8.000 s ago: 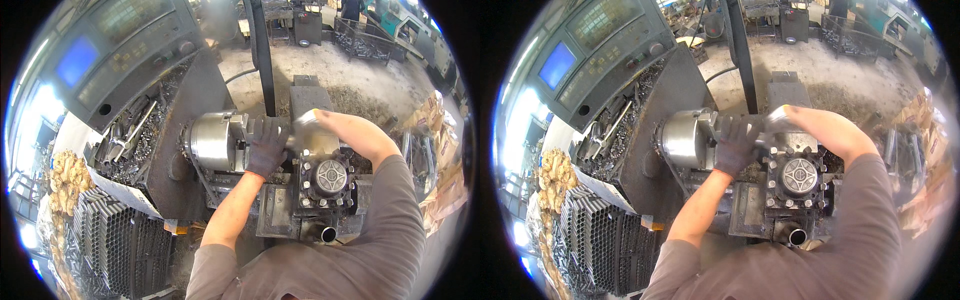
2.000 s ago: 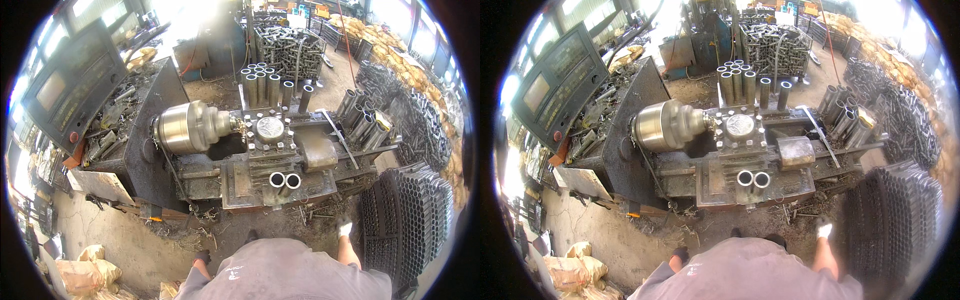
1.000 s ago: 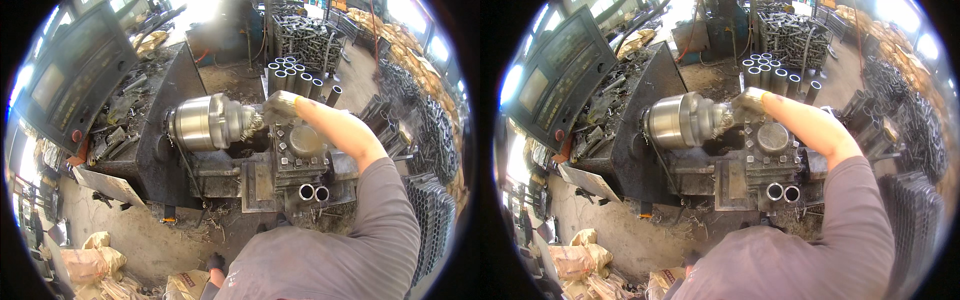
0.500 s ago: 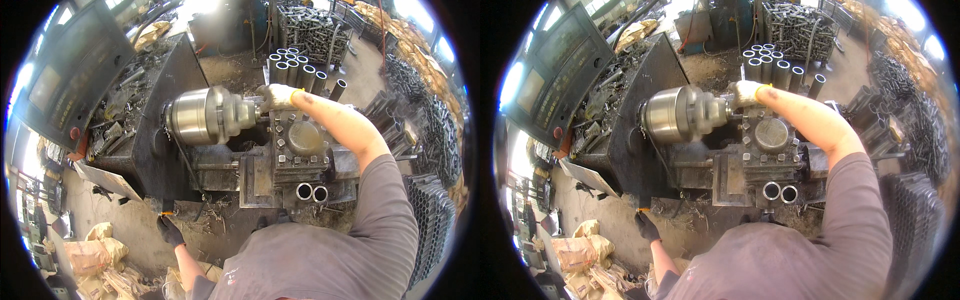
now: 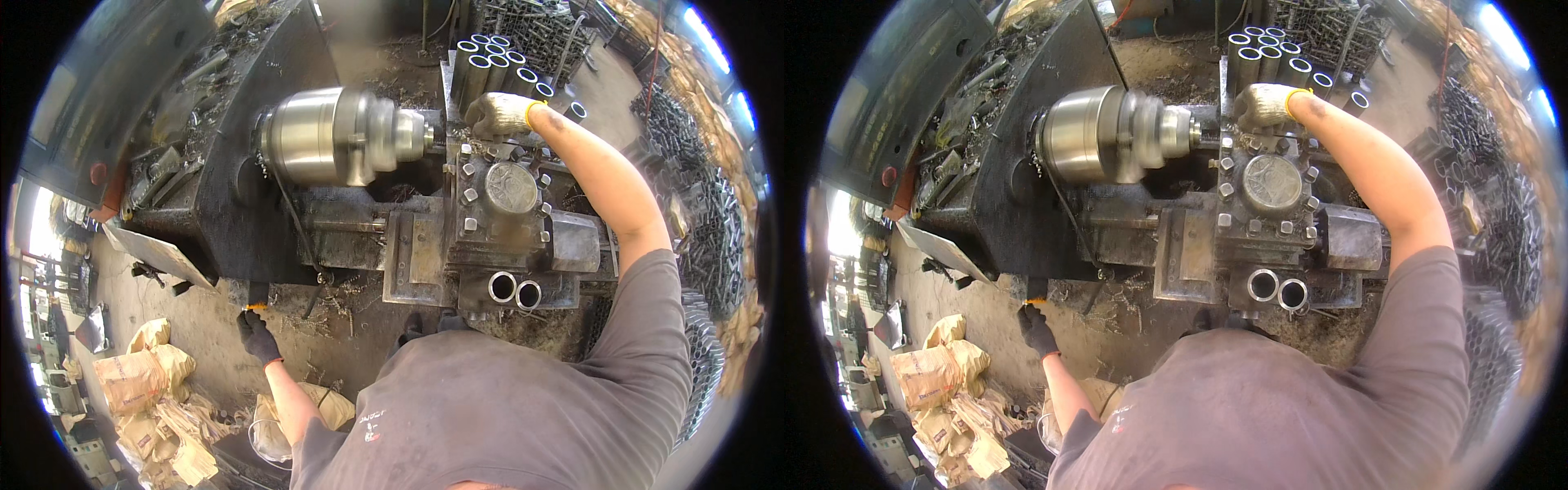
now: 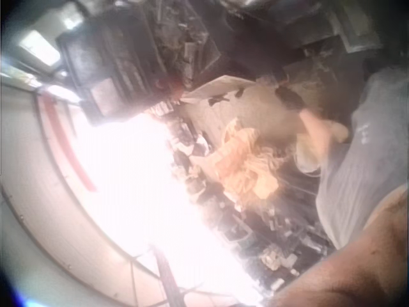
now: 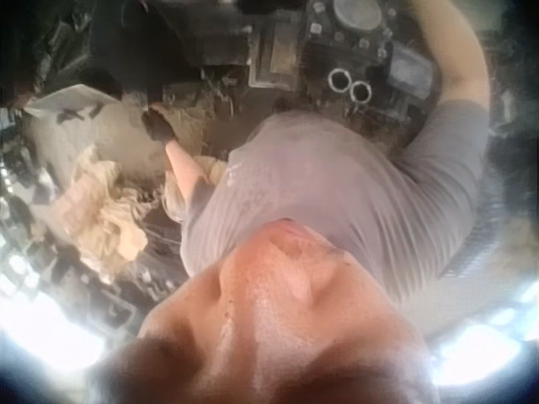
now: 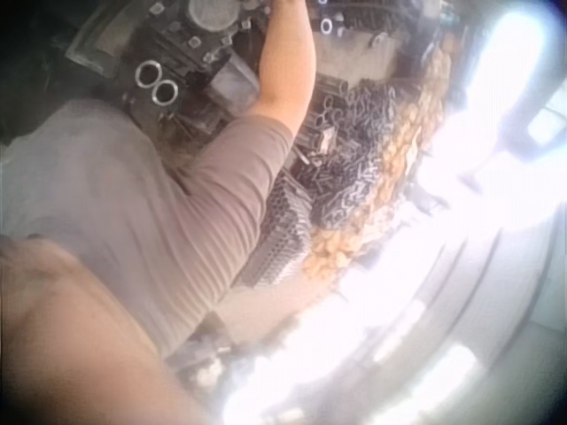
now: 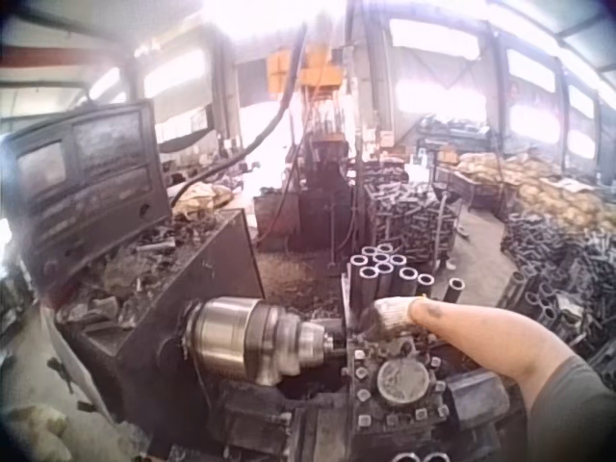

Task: The person repeatedly loads hollow metal tubes into a lathe chuck, secures them, and removes them after machining. The person handles the tubes one at a time, placing them on the machine bed between cycles.

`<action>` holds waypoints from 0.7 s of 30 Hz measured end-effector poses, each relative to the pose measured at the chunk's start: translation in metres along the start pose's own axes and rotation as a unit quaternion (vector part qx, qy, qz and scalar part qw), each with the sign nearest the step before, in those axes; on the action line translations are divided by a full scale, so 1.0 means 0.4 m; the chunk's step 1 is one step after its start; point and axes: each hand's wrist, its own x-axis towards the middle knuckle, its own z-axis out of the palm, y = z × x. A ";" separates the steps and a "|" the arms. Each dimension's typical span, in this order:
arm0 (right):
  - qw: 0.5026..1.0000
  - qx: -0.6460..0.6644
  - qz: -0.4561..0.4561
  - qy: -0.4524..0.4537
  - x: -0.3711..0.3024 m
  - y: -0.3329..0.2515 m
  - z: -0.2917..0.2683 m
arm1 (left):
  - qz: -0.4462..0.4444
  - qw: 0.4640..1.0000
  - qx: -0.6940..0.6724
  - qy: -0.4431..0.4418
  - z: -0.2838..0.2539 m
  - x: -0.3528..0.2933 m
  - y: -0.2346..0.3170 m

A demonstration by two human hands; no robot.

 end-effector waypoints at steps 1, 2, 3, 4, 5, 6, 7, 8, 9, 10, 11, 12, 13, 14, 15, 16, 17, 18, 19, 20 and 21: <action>1.000 -0.002 -0.002 0.003 0.006 0.008 0.001 | -0.019 0.995 -0.098 -0.027 -0.001 0.011 -0.013; 1.000 0.001 -0.020 0.005 0.016 0.012 0.002 | -0.058 0.976 -0.196 -0.076 0.003 0.019 -0.026; 1.000 -0.008 -0.023 0.011 0.025 0.016 0.006 | -0.083 0.954 -0.274 -0.094 0.013 0.022 -0.033; 0.996 -0.019 -0.069 0.046 0.043 0.012 0.015 | -0.192 0.908 -0.369 -0.050 0.032 0.012 -0.032; 0.993 0.049 -0.088 0.061 0.056 0.009 0.025 | -0.271 0.854 -0.444 0.004 0.062 -0.018 -0.018; 0.984 0.096 -0.138 0.066 0.078 -0.001 0.038 | -0.273 0.885 -0.374 -0.036 0.104 -0.060 0.018; 0.978 0.128 -0.150 0.070 0.096 -0.010 0.050 | -0.208 0.944 -0.256 -0.009 0.156 -0.115 0.078; 0.983 0.142 -0.113 -0.005 0.120 -0.025 0.065 | -0.103 0.975 -0.135 -0.145 0.215 -0.175 0.158; 0.976 0.171 -0.109 -0.084 0.138 -0.034 0.071 | 0.028 0.960 -0.080 -0.268 0.277 -0.233 0.254; 0.987 0.052 -0.118 -0.098 0.157 -0.044 0.078 | 0.161 0.908 -0.024 -0.386 0.338 -0.280 0.357; 0.984 -0.074 -0.106 -0.121 0.173 -0.054 0.077 | 0.184 0.870 0.103 -0.447 0.396 -0.314 0.459; 0.979 -0.141 -0.091 -0.112 0.184 -0.057 0.064 | 0.255 0.810 0.196 -0.491 0.447 -0.334 0.552; 0.967 -0.198 -0.108 -0.123 0.194 -0.061 0.049 | 0.342 0.741 0.263 -0.514 0.491 -0.342 0.629; 0.962 -0.255 -0.075 -0.069 0.200 -0.063 0.026 | 0.336 0.740 0.289 -0.506 0.526 -0.343 0.688; 0.956 -0.290 -0.041 -0.009 0.203 -0.064 0.001 | 0.344 0.753 0.299 -0.474 0.551 -0.340 0.729; 0.952 -0.275 -0.090 0.104 0.207 -0.068 -0.029 | 0.354 0.777 0.295 -0.428 0.567 -0.336 0.753; 0.955 -0.162 -0.120 0.218 0.208 -0.069 -0.058 | 0.394 0.796 0.243 -0.391 0.574 -0.334 0.766; 0.935 -0.074 -0.135 0.321 0.211 -0.076 -0.079 | 0.432 0.817 0.180 -0.338 0.574 -0.334 0.770; 0.905 0.056 -0.111 0.408 0.214 -0.082 -0.098 | 0.468 0.829 0.116 -0.283 0.569 -0.336 0.769; 0.915 0.007 -0.086 0.394 0.212 -0.085 -0.111 | 0.461 0.834 0.101 -0.287 0.558 -0.340 0.764; 0.924 -0.038 -0.077 0.373 0.213 -0.090 -0.119 | 0.437 0.839 0.091 -0.312 0.544 -0.345 0.756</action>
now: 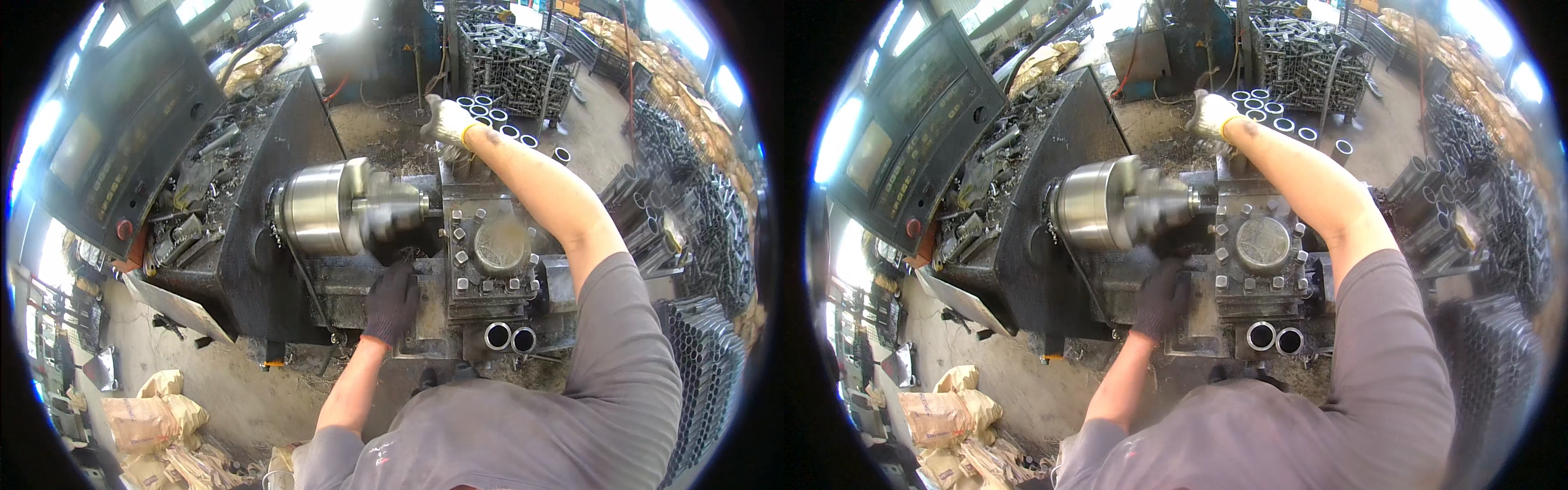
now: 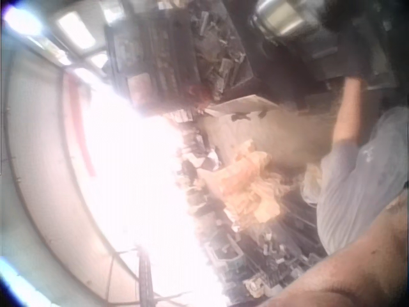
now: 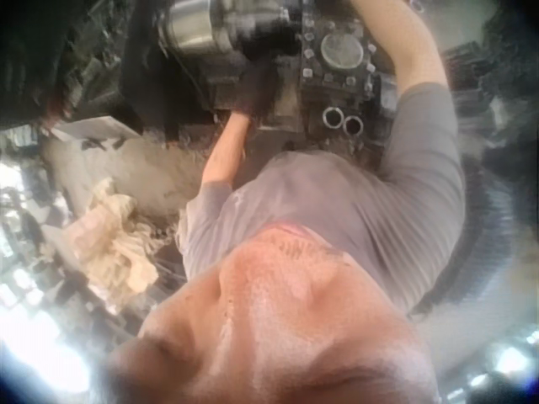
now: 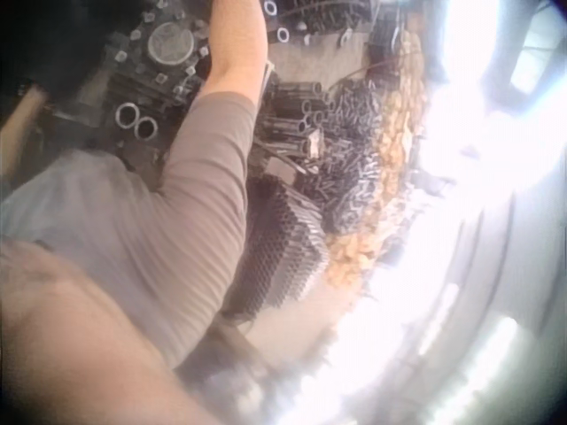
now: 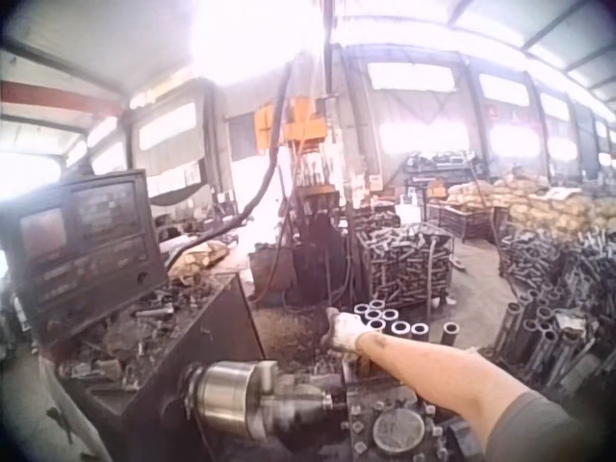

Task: The person repeatedly loads hollow metal tubes into a lathe chuck, secures them, and removes them after machining. The person handles the tubes one at a time, placing them on the machine bed between cycles.

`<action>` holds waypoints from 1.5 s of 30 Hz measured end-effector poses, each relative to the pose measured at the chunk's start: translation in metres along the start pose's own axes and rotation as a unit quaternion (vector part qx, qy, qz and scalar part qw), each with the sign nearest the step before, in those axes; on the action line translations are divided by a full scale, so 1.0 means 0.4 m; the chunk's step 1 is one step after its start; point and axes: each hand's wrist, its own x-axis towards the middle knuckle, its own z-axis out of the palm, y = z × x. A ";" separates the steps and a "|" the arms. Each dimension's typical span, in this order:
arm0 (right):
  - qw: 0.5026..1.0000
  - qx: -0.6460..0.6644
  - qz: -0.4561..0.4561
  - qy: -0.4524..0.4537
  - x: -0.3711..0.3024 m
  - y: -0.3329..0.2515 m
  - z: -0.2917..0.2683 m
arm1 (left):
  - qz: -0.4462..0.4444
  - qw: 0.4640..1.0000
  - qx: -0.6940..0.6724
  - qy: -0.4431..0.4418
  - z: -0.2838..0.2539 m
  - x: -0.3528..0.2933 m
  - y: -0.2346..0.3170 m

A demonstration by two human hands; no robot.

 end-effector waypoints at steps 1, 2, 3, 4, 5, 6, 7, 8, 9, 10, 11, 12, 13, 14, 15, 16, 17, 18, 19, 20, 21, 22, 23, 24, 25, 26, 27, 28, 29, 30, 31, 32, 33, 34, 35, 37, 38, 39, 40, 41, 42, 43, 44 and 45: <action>1.000 0.005 -0.013 -0.014 -0.005 -0.003 0.002 | -0.016 0.999 -0.024 -0.025 -0.006 -0.018 0.001; 0.998 -0.019 -0.004 -0.055 -0.012 -0.009 0.006 | -0.048 0.996 -0.042 -0.066 -0.014 -0.037 0.003; 0.991 -0.065 -0.017 -0.119 -0.029 -0.014 0.016 | -0.046 0.993 -0.090 -0.063 -0.021 -0.052 0.007; 0.974 -0.103 -0.049 -0.194 -0.049 -0.019 0.025 | -0.025 0.996 -0.073 -0.045 -0.029 -0.064 0.013; 0.950 -0.041 -0.117 -0.287 -0.074 -0.025 0.038 | -0.016 0.998 -0.055 -0.024 -0.037 -0.071 0.020; 0.931 -0.007 -0.101 -0.352 -0.098 -0.031 0.048 | -0.013 0.999 -0.029 -0.010 -0.045 -0.073 0.029; 0.907 0.025 -0.079 -0.414 -0.122 -0.039 0.061 | 0.015 0.999 -0.026 0.018 -0.053 -0.067 0.039; 0.899 0.026 0.023 -0.436 -0.147 -0.048 0.076 | 0.039 0.998 -0.015 0.038 -0.061 -0.056 0.050; 0.898 -0.009 -0.031 -0.438 -0.166 -0.054 0.087 | 0.060 0.997 -0.003 0.052 -0.068 -0.038 0.062; 0.907 -0.037 -0.105 -0.407 -0.176 -0.059 0.100 | 0.095 0.992 0.031 0.081 -0.074 -0.014 0.073; 0.927 -0.016 -0.130 -0.351 -0.185 -0.054 0.109 | 0.128 0.984 0.064 0.104 -0.077 0.015 0.084; 0.923 -0.047 -0.130 -0.358 -0.181 -0.047 0.121 | 0.154 0.975 0.086 0.135 -0.077 0.047 0.092; 0.925 -0.052 -0.126 -0.353 -0.176 -0.029 0.134 | 0.174 0.969 0.115 0.135 -0.070 0.086 0.099; 0.903 -0.017 -0.142 -0.405 -0.161 -0.009 0.151 | 0.188 0.962 0.136 0.143 -0.060 0.127 0.103; 0.877 0.026 -0.159 -0.453 -0.142 0.023 0.164 | 0.204 0.954 0.156 0.151 -0.046 0.170 0.103; 0.857 0.059 -0.179 -0.479 -0.116 0.062 0.175 | 0.214 0.945 0.184 0.163 -0.028 0.213 0.101; 0.842 0.080 -0.215 -0.488 -0.096 0.103 0.193 | 0.226 0.935 0.212 0.171 -0.008 0.254 0.097; 0.831 0.086 -0.280 -0.473 -0.084 0.146 0.215 | 0.238 0.925 0.237 0.176 0.014 0.294 0.090; 0.822 0.074 -0.365 -0.431 -0.081 0.186 0.237 | 0.230 0.920 0.273 0.163 0.037 0.329 0.080; 0.795 0.070 -0.460 -0.390 -0.083 0.228 0.251 | 0.223 0.913 0.306 0.149 0.061 0.360 0.069; 0.809 0.012 -0.485 -0.331 -0.094 0.271 0.255 | 0.216 0.906 0.338 0.134 0.086 0.385 0.057; 0.814 -0.061 -0.343 -0.465 -0.093 0.306 0.248 | 0.209 0.900 0.352 0.147 0.109 0.406 0.046; 0.809 -0.090 -0.149 -0.562 -0.098 0.336 0.236 | 0.204 0.894 0.366 0.159 0.130 0.422 0.036; 0.796 -0.112 -0.156 -0.573 -0.126 0.380 0.205 | 0.193 0.891 0.371 0.177 0.147 0.433 0.027; 0.812 -0.098 -0.158 -0.554 -0.164 0.420 0.172 | 0.167 0.884 0.400 0.176 0.158 0.439 0.019; 0.815 -0.109 -0.262 -0.505 -0.203 0.450 0.144 | 0.172 0.885 0.387 0.192 0.161 0.440 0.015; 0.838 -0.069 -0.304 -0.448 -0.248 0.470 0.127 | 0.177 0.888 0.373 0.204 0.156 0.437 0.013; 0.895 -0.093 -0.142 -0.412 -0.311 0.481 0.121 | 0.199 0.870 0.383 0.239 0.142 0.427 0.015; 0.938 -0.089 -0.137 -0.305 -0.353 0.478 0.126 | 0.185 0.900 0.356 0.169 0.119 0.410 0.020; 0.962 -0.116 -0.095 -0.228 -0.404 0.467 0.139 | 0.211 0.870 0.397 0.204 0.088 0.384 0.028; 0.953 -0.169 -0.118 -0.222 -0.427 0.464 0.130 | 0.220 0.893 0.366 0.143 0.051 0.345 0.038; 0.970 -0.147 -0.112 -0.158 -0.465 0.459 0.115 | 0.221 0.938 0.228 0.140 0.012 0.294 0.051; 0.969 -0.170 -0.067 -0.164 -0.476 0.451 0.098 | 0.198 0.956 0.166 0.136 -0.025 0.232 0.065; 0.987 -0.121 -0.071 -0.081 -0.492 0.439 0.077 | 0.185 0.969 0.115 0.120 -0.057 0.162 0.080; 0.983 -0.092 -0.159 -0.020 -0.499 0.432 0.041 | 0.157 0.981 0.035 0.105 -0.081 0.089 0.095; 0.995 -0.035 -0.090 -0.041 -0.501 0.401 -0.029 | 0.052 0.992 -0.111 0.005 -0.104 -0.042 0.134; 0.995 -0.057 -0.082 -0.021 -0.493 0.379 -0.056 | 0.003 0.981 -0.186 -0.060 -0.101 -0.092 0.157; 0.997 -0.047 -0.046 -0.044 -0.495 0.353 -0.079 | -0.080 0.956 -0.242 -0.145 -0.089 -0.130 0.183; 0.997 -0.044 -0.015 -0.055 -0.479 0.329 -0.108 | -0.016 0.960 -0.232 -0.156 -0.066 -0.149 0.208; 0.998 -0.041 -0.019 -0.051 -0.474 0.301 -0.130 | 0.009 0.960 -0.206 -0.187 -0.039 -0.159 0.232; 0.998 -0.035 -0.039 -0.027 -0.468 0.270 -0.146 | 0.056 0.964 -0.182 -0.187 -0.010 -0.162 0.253; 0.999 -0.008 -0.034 -0.009 -0.457 0.234 -0.156 | 0.040 0.962 -0.170 -0.211 0.018 -0.162 0.268; 0.998 0.003 -0.056 -0.002 -0.449 0.200 -0.174 | 0.043 0.964 -0.160 -0.206 0.040 -0.161 0.277; 0.998 0.004 -0.068 0.009 -0.444 0.165 -0.196 | 0.063 0.967 -0.170 -0.177 0.054 -0.160 0.280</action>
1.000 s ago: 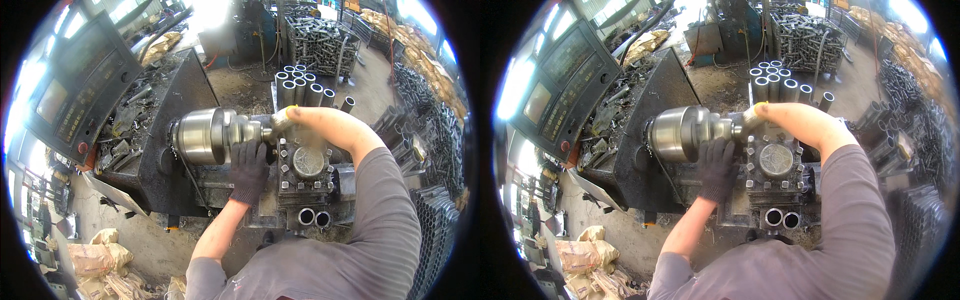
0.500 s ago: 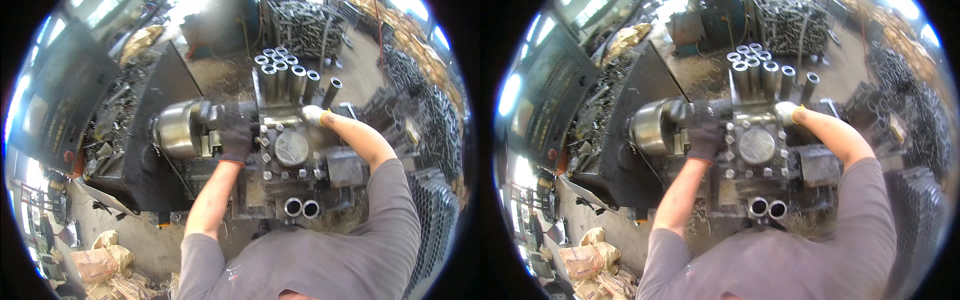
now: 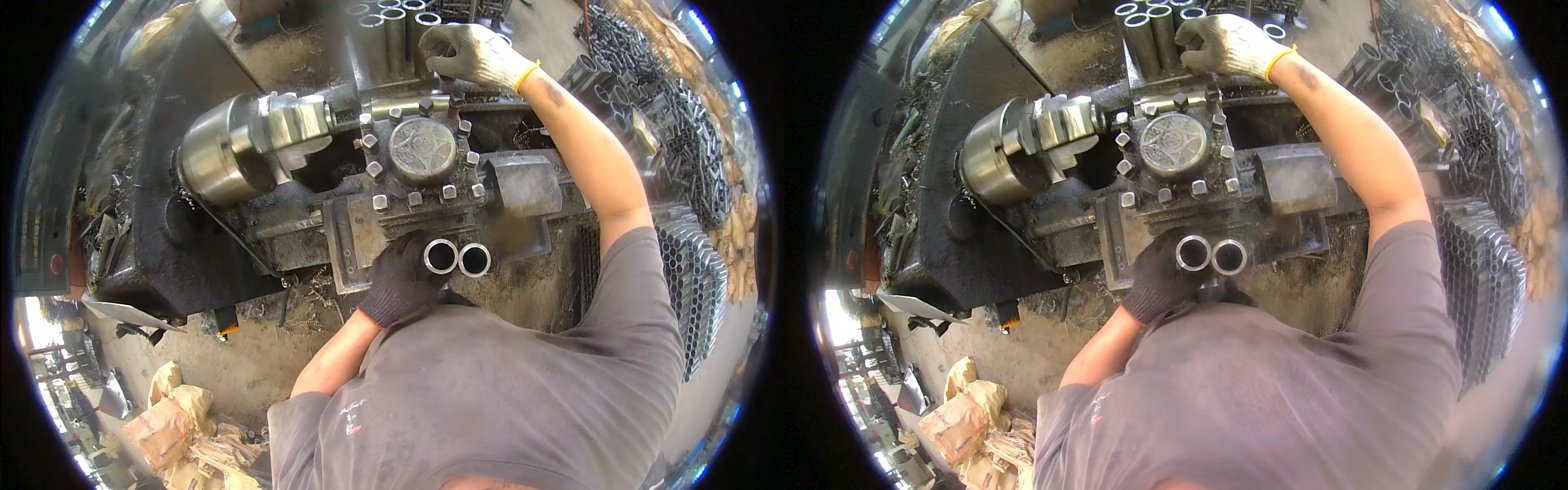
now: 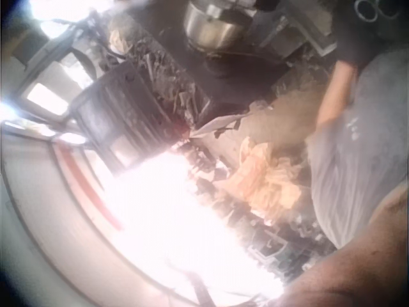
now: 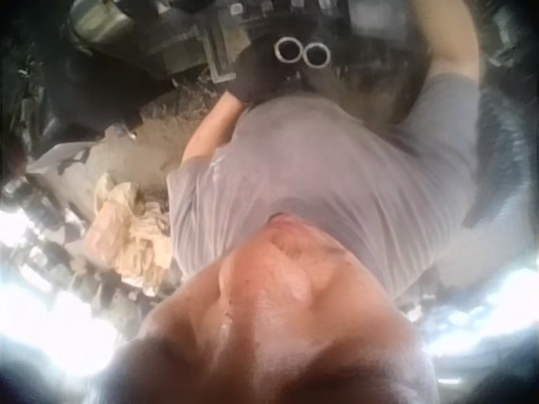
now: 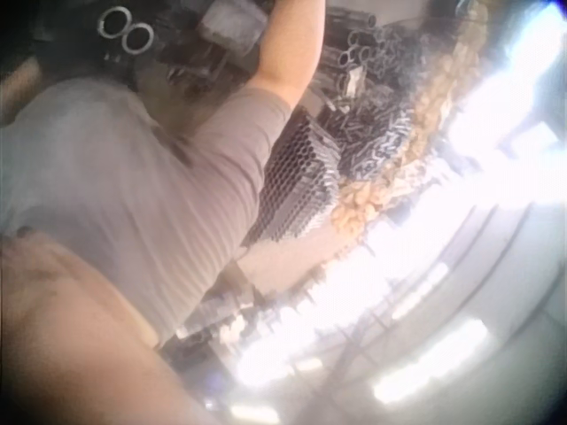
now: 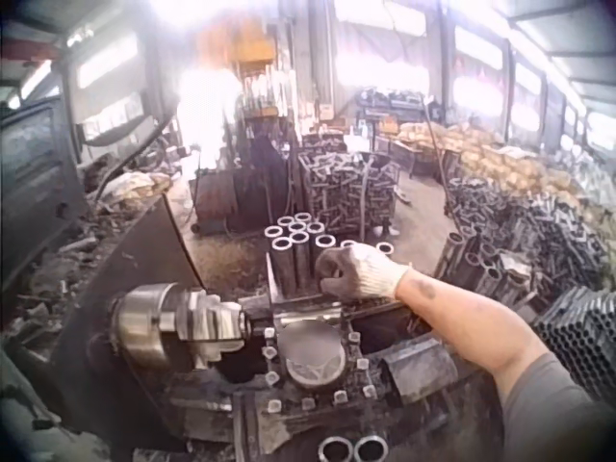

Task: The person repeatedly loads hollow metal tubes into a lathe chuck, secures them, and removes them after machining. The person handles the tubes one at a time, placing them on the machine bed between cycles.

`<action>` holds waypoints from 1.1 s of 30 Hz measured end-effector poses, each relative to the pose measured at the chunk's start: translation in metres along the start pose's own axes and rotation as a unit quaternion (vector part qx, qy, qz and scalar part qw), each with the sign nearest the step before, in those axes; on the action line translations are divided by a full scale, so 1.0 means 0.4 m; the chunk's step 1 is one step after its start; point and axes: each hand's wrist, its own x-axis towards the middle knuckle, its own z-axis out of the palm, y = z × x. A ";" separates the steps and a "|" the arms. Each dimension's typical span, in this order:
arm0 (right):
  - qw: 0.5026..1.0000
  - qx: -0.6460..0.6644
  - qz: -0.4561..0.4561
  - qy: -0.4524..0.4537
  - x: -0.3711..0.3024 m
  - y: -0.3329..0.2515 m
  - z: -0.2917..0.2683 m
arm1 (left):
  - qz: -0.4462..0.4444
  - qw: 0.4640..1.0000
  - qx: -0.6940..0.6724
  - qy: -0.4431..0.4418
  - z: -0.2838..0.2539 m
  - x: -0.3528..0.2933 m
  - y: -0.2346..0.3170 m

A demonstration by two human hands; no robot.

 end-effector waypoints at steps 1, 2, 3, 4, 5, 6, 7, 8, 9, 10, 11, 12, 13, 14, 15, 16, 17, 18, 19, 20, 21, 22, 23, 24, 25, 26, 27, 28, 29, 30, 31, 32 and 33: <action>1.000 -0.013 0.007 0.009 0.010 -0.036 -0.029 | -0.059 0.998 -0.022 -0.025 0.002 0.000 -0.003; 1.000 -0.005 -0.029 0.010 0.004 -0.075 -0.065 | -0.093 0.994 -0.058 -0.029 -0.006 -0.004 -0.007; 0.998 0.000 -0.049 0.049 -0.005 -0.125 -0.085 | -0.123 0.987 -0.095 -0.043 -0.025 -0.011 -0.010; 0.988 0.049 -0.140 0.036 -0.024 -0.175 -0.122 | -0.134 0.985 -0.086 -0.058 -0.053 -0.018 -0.011; 0.984 0.022 -0.178 0.003 -0.036 -0.231 -0.143 | -0.100 0.969 -0.218 -0.059 -0.089 -0.023 -0.008; 0.962 0.023 -0.270 -0.004 -0.057 -0.288 -0.160 | -0.105 0.935 -0.338 -0.019 -0.131 -0.020 0.000; 0.953 0.002 -0.303 -0.017 -0.069 -0.347 -0.147 | -0.180 0.892 -0.414 -0.006 -0.174 -0.008 0.015; 0.942 -0.018 -0.335 -0.030 -0.084 -0.399 -0.130 | -0.158 0.914 -0.374 -0.019 -0.218 0.013 0.035; 0.937 -0.036 -0.342 -0.055 -0.085 -0.438 -0.108 | -0.168 0.935 -0.311 -0.042 -0.260 0.041 0.057; 0.933 -0.055 -0.347 -0.082 -0.082 -0.464 -0.086 | -0.145 0.948 -0.279 -0.043 -0.298 0.072 0.078; 0.925 -0.080 -0.351 -0.125 -0.076 -0.476 -0.061 | -0.107 0.936 -0.328 -0.060 -0.332 0.112 0.097; 0.899 -0.158 -0.396 -0.106 -0.048 -0.460 -0.052 | -0.159 0.937 -0.302 -0.073 -0.363 0.123 0.110; 0.897 -0.142 -0.408 -0.100 -0.019 -0.434 -0.045 | -0.211 0.934 -0.276 -0.085 -0.390 0.135 0.117; 0.904 -0.075 -0.409 -0.098 0.014 -0.404 -0.038 | -0.151 0.979 -0.129 -0.046 -0.414 0.136 0.115; 0.939 -0.088 -0.312 -0.117 0.036 -0.369 -0.035 | -0.190 0.977 -0.098 -0.017 -0.434 0.124 0.104; 0.941 -0.113 -0.307 -0.088 0.045 -0.321 -0.045 | -0.204 0.976 -0.076 0.010 -0.448 0.103 0.083; 0.943 -0.134 -0.300 -0.058 0.054 -0.274 -0.059 | -0.230 0.971 -0.045 0.047 -0.456 0.074 0.054; 0.959 -0.172 -0.184 -0.131 0.075 -0.239 -0.055 | -0.226 0.969 -0.083 0.054 -0.456 0.041 0.018; 0.964 -0.175 -0.110 -0.166 0.098 -0.208 -0.051 | -0.235 0.963 -0.113 0.069 -0.448 0.006 -0.024; 0.965 -0.192 -0.059 -0.171 0.114 -0.182 -0.038 | -0.265 0.951 -0.138 0.080 -0.433 -0.030 -0.069; 0.957 -0.233 -0.035 -0.171 0.125 -0.157 -0.019 | -0.272 0.940 -0.182 0.091 -0.411 -0.064 -0.115; 0.949 -0.247 -0.023 -0.195 0.135 -0.138 0.010 | -0.304 0.920 -0.227 0.093 -0.386 -0.097 -0.160; 0.931 -0.285 0.012 -0.226 0.145 -0.114 0.037 | -0.319 0.908 -0.245 0.114 -0.359 -0.130 -0.204; 0.934 -0.261 -0.001 -0.243 0.142 -0.087 0.068 | -0.338 0.892 -0.271 0.129 -0.332 -0.163 -0.245; 0.932 -0.247 -0.008 -0.265 0.136 -0.059 0.100 | -0.342 0.878 -0.304 0.141 -0.306 -0.198 -0.285; 0.938 -0.214 -0.008 -0.271 0.132 -0.032 0.136 | -0.376 0.856 -0.308 0.174 -0.282 -0.235 -0.321; 0.938 -0.180 -0.050 -0.293 0.129 -0.002 0.167 | -0.396 0.836 -0.320 0.204 -0.260 -0.275 -0.356; 0.941 -0.125 -0.016 -0.314 0.122 0.035 0.187 | -0.415 0.816 -0.326 0.236 -0.240 -0.317 -0.390; 0.943 -0.064 -0.006 -0.326 0.113 0.068 0.211 | -0.432 0.785 -0.349 0.274 -0.223 -0.360 -0.425; 0.942 -0.038 0.006 -0.334 0.105 0.090 0.245 | -0.443 0.755 -0.367 0.316 -0.209 -0.403 -0.461; 0.949 -0.020 -0.009 -0.315 0.104 0.109 0.281 | -0.460 0.716 -0.382 0.359 -0.199 -0.444 -0.500; 0.939 0.062 -0.042 -0.335 0.099 0.134 0.298 | -0.446 0.694 -0.388 0.411 -0.193 -0.484 -0.541; 0.924 0.091 -0.216 -0.301 0.112 0.142 0.331 | -0.439 0.663 -0.391 0.463 -0.193 -0.523 -0.583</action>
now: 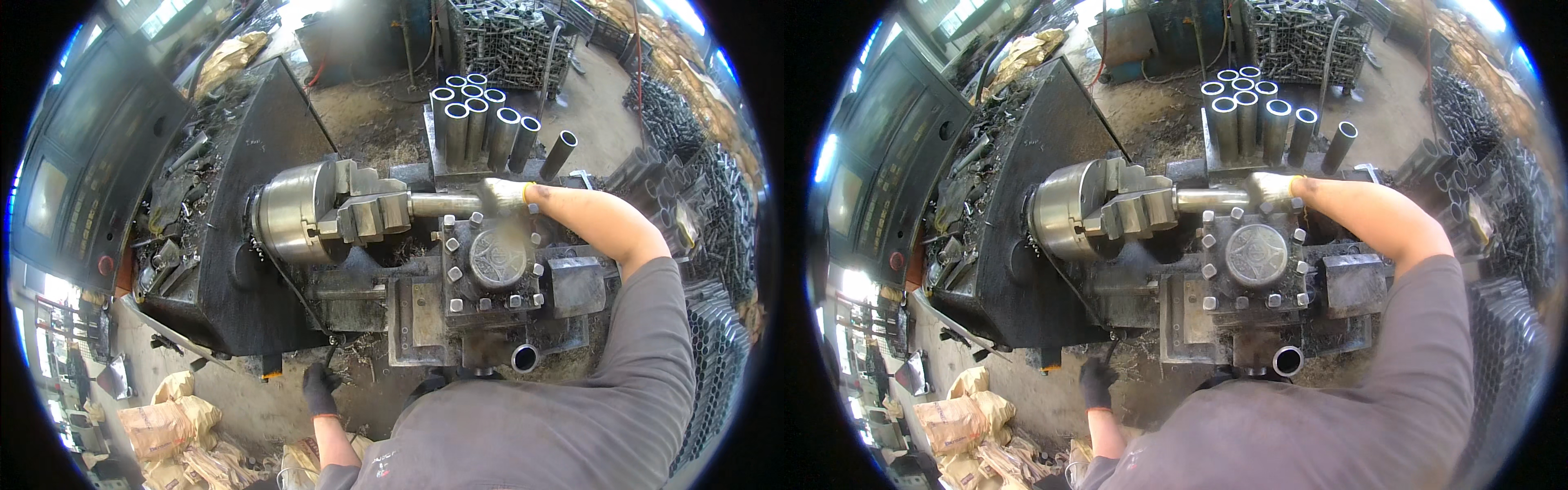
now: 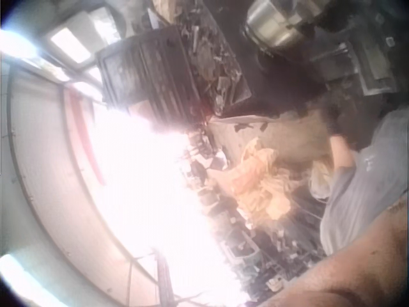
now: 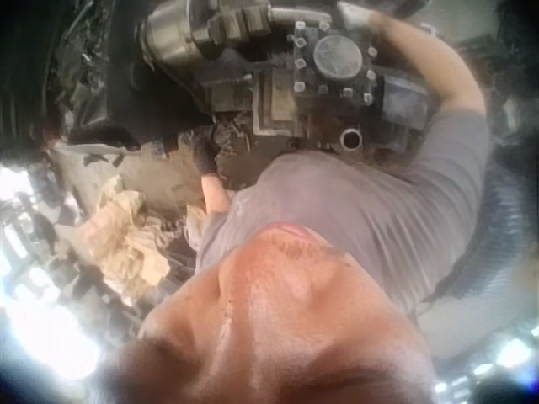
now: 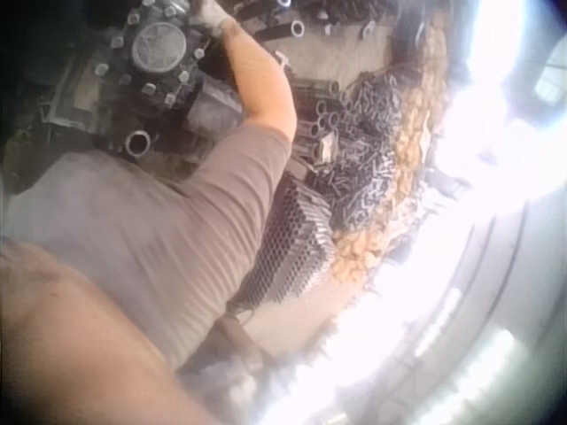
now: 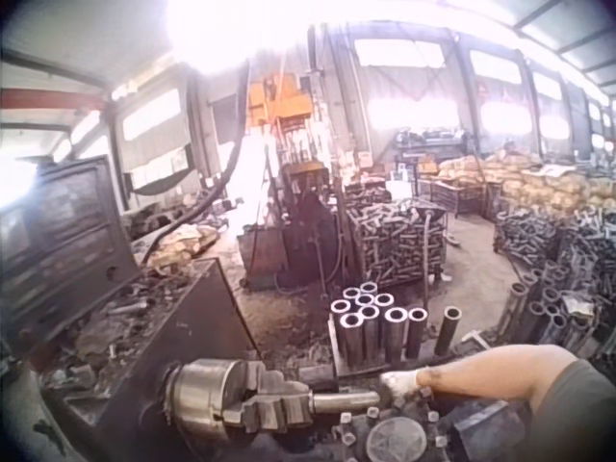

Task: The person repeatedly loads hollow metal tubes into a lathe chuck, secures them, and removes them after machining. The person handles the tubes one at a time, placing them on the machine bed between cycles.

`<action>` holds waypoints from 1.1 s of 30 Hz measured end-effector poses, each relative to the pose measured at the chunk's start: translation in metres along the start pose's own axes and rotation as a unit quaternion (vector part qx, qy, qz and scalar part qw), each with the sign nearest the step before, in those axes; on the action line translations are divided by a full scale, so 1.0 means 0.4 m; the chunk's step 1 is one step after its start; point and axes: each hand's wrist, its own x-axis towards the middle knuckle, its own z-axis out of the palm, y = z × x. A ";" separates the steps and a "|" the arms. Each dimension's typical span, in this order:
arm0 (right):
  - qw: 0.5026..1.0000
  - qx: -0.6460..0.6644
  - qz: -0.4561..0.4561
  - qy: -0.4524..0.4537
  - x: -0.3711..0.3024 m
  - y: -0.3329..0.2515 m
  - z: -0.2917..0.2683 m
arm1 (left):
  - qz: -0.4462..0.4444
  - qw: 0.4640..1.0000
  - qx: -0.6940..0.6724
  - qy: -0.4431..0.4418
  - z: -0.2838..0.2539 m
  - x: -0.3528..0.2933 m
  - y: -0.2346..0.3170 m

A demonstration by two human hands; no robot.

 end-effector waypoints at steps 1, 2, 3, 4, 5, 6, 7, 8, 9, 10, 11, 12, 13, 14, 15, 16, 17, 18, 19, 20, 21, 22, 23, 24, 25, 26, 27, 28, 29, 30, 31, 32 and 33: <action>0.995 0.027 0.096 0.009 -0.009 0.019 0.003 | 0.007 0.998 -0.033 0.054 -0.042 0.034 -0.015; 0.975 0.048 0.215 -0.023 0.002 0.029 0.010 | 0.040 0.993 -0.086 0.077 -0.085 0.067 -0.024; 0.971 0.059 0.230 -0.012 0.001 0.034 0.007 | 0.069 0.983 -0.133 0.109 -0.128 0.098 -0.027; 0.966 0.013 0.259 -0.012 0.002 0.030 0.006 | 0.065 0.971 -0.186 0.137 -0.169 0.127 -0.025; 0.971 0.020 0.239 -0.007 0.001 0.022 -0.003 | 0.078 0.978 -0.150 0.119 -0.204 0.151 -0.017; 0.967 0.034 0.252 -0.031 0.002 0.005 -0.009 | 0.068 0.984 -0.113 0.122 -0.230 0.169 -0.006; 0.970 0.022 0.239 -0.029 0.007 -0.014 -0.020 | 0.064 0.979 -0.160 0.109 -0.244 0.178 0.006; 0.976 0.002 0.217 -0.021 0.017 -0.039 -0.024 | 0.052 0.976 -0.185 0.098 -0.247 0.178 0.020; 0.977 -0.024 0.208 -0.037 0.031 -0.064 -0.035 | 0.067 0.972 -0.194 0.117 -0.240 0.169 0.036; 0.978 -0.032 0.200 -0.044 0.056 -0.086 -0.044 | 0.075 0.968 -0.205 0.124 -0.225 0.153 0.054; 0.971 0.024 0.229 -0.058 0.090 -0.108 -0.050 | 0.083 0.968 -0.194 0.139 -0.208 0.131 0.074; 0.957 0.054 0.272 -0.081 0.136 -0.129 -0.052 | 0.059 0.963 -0.220 0.147 -0.192 0.108 0.096; 0.977 0.121 0.162 -0.073 0.168 -0.136 -0.070 | 0.018 0.959 -0.255 0.124 -0.180 0.086 0.118; 0.948 0.226 0.189 -0.118 0.217 -0.135 -0.086 | -0.019 0.949 -0.292 0.118 -0.173 0.068 0.140; 0.880 0.363 0.266 -0.154 0.264 -0.131 -0.102 | -0.046 0.952 -0.280 0.112 -0.172 0.055 0.159; 0.910 0.314 0.159 -0.219 0.302 -0.127 -0.114 | -0.065 0.952 -0.271 0.124 -0.174 0.049 0.174; 0.923 0.291 0.078 -0.241 0.331 -0.129 -0.114 | -0.087 0.953 -0.265 0.120 -0.180 0.049 0.184; 0.906 0.335 0.152 -0.210 0.347 -0.130 -0.112 | -0.094 0.951 -0.268 0.120 -0.190 0.055 0.188; 0.880 0.377 0.225 -0.179 0.360 -0.132 -0.107 | -0.103 0.951 -0.271 0.108 -0.203 0.066 0.186; 0.846 0.417 0.298 -0.146 0.351 -0.134 -0.105 | -0.104 0.953 -0.266 0.099 -0.219 0.081 0.178; 0.826 0.425 0.355 -0.106 0.346 -0.139 -0.096 | -0.094 0.956 -0.258 0.104 -0.237 0.100 0.164; 0.850 0.386 0.354 -0.062 0.319 -0.138 -0.097 | -0.062 0.966 -0.233 0.092 -0.254 0.120 0.144; 0.886 0.318 0.336 -0.013 0.298 -0.139 -0.089 | -0.014 0.976 -0.196 0.093 -0.270 0.139 0.121; 0.920 0.261 0.292 -0.029 0.268 -0.135 -0.086 | 0.028 0.984 -0.151 0.094 -0.284 0.156 0.097; 0.951 0.121 0.280 -0.052 0.236 -0.127 -0.076 | 0.088 0.990 -0.050 0.100 -0.294 0.167 0.077; 0.973 -0.013 0.204 -0.109 0.161 -0.092 -0.139 | 0.130 0.986 -0.030 0.097 -0.298 0.171 0.061; 0.939 -0.119 0.245 -0.210 0.152 -0.085 -0.112 | 0.112 0.984 -0.088 0.102 -0.298 0.168 0.053; 0.880 -0.249 0.268 -0.301 0.126 -0.067 -0.096 | 0.099 0.982 -0.141 0.082 -0.291 0.158 0.054; 0.921 -0.231 0.239 -0.205 0.077 -0.057 -0.077 | 0.071 0.984 -0.107 0.122 -0.279 0.140 0.063; 0.924 -0.242 0.249 -0.160 0.034 -0.053 -0.051 | 0.110 0.975 -0.006 0.193 -0.261 0.112 0.082; 0.935 -0.228 0.244 -0.122 -0.002 -0.042 -0.060 | 0.164 0.941 0.098 0.280 -0.236 0.077 0.112; 0.937 -0.213 0.254 -0.109 -0.032 -0.042 -0.066 | 0.205 0.894 0.192 0.350 -0.206 0.036 0.154; 0.955 -0.210 0.209 0.000 -0.068 -0.053 -0.071 | 0.316 0.838 0.228 0.381 -0.172 -0.008 0.211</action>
